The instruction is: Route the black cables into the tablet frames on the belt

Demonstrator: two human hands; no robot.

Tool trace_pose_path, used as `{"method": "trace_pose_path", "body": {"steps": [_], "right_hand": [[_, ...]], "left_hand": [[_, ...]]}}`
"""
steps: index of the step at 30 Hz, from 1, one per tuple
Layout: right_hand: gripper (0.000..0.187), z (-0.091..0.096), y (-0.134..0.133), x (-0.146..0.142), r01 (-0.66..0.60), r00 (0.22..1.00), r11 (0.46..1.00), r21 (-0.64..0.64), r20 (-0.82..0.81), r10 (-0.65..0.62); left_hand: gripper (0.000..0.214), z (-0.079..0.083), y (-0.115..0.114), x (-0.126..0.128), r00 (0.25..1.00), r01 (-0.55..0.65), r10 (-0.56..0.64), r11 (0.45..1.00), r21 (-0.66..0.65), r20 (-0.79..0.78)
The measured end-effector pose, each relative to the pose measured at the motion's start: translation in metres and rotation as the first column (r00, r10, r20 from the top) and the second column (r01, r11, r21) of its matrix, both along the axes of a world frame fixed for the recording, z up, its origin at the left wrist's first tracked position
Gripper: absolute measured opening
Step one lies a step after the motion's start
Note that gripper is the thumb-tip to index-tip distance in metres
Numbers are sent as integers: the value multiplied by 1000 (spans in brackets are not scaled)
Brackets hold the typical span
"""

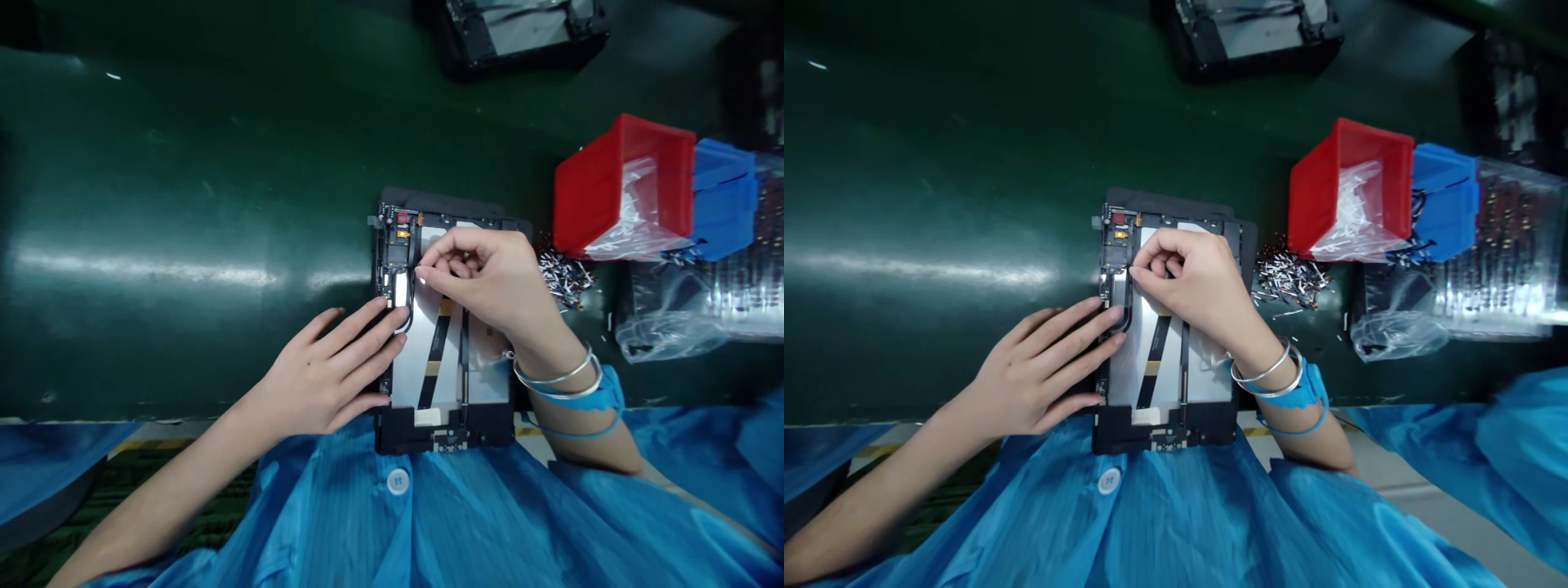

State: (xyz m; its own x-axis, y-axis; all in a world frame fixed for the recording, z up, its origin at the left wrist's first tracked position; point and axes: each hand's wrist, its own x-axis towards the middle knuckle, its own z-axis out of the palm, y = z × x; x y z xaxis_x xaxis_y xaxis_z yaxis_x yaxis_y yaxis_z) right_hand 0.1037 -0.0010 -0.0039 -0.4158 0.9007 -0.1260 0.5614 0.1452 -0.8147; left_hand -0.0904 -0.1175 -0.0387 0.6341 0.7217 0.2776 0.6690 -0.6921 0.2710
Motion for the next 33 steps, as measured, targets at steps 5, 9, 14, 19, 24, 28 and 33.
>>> {"method": "trace_pose_path", "body": {"steps": [5, 9, 14, 19, 24, 28, 33], "right_hand": [[12, 0, -1, -1, -4, 1000, 1000, 9, 11, 4], [11, -1, -1, -1, -9, 999, 1000, 28, 50, 7], [10, -1, -3, -1, -17, 997, 998, 68, 82, 11], [10, -4, -3, -1, -30, 995, 993, 110, 93, 20], [4, -1, -7, 3, -18, 997, 986, 164, 72, 6], [9, 12, -23, 25, 100, 986, 943, 318, 96, -137], [21, 8, -60, 70, 266, 890, 847, 460, 221, -399]], "left_hand": [[47, 5, 7, 1, 996, 93, -93, 996, -13, -16], [47, 8, 9, 0, 995, 88, -89, 996, -32, -32], [48, 11, 11, 1, 995, 90, -90, 996, -2, -49], [50, 13, 16, 5, 994, 98, -97, 995, 22, -50], [49, 8, 29, 8, 999, 32, -33, 999, -11, -44], [47, 10, 38, 7, 999, -16, 19, 996, -87, 34], [48, 11, 6, 8, 887, -331, 380, 920, -211, 263]]}}
